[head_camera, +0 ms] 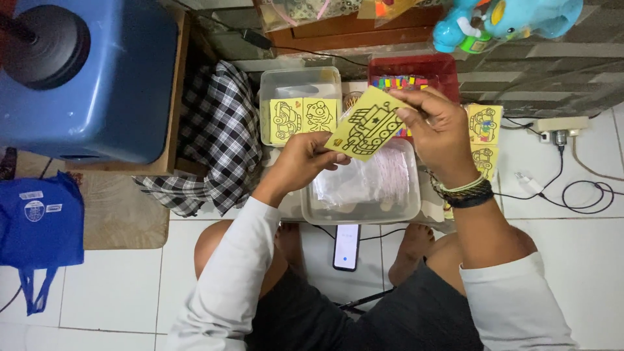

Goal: Packing sand art cards and colored sand packets into plastic sleeves to create kits.

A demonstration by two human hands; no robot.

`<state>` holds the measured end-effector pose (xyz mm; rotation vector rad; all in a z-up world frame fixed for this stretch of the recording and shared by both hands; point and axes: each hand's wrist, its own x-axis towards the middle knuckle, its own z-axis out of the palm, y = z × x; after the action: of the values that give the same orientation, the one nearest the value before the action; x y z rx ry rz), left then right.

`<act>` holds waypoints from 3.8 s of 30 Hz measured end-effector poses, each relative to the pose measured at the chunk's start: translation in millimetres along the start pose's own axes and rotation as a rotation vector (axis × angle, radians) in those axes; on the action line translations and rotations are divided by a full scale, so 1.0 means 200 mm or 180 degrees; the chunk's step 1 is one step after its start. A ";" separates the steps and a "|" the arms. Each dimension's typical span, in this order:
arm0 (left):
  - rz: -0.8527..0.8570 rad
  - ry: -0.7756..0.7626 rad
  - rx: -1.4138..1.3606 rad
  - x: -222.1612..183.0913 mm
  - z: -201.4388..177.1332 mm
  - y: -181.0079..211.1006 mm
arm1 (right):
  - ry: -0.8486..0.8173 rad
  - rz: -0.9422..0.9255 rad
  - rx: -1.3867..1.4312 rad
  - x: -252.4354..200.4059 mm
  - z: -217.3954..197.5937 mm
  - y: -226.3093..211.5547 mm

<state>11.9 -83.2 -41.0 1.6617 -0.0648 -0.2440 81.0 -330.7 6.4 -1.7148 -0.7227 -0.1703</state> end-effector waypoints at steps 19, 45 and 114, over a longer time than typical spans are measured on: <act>0.0297 0.0261 -0.0282 -0.01 0.03 0.02 | -0.0134 -0.0562 -0.0333 0.00 0.07 -0.06; 0.0253 0.0459 -0.0007 -0.03 0.05 0.07 | -0.0740 -0.0082 -0.0303 -0.04 0.11 0.06; 0.0837 0.1077 0.1031 -0.04 -0.04 0.15 | 0.1051 -0.0088 0.0404 0.05 0.05 -0.03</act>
<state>8.9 -77.7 -10.0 1.9721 -0.0691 0.2615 84.2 -317.2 13.1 -1.5090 -0.5009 -0.4082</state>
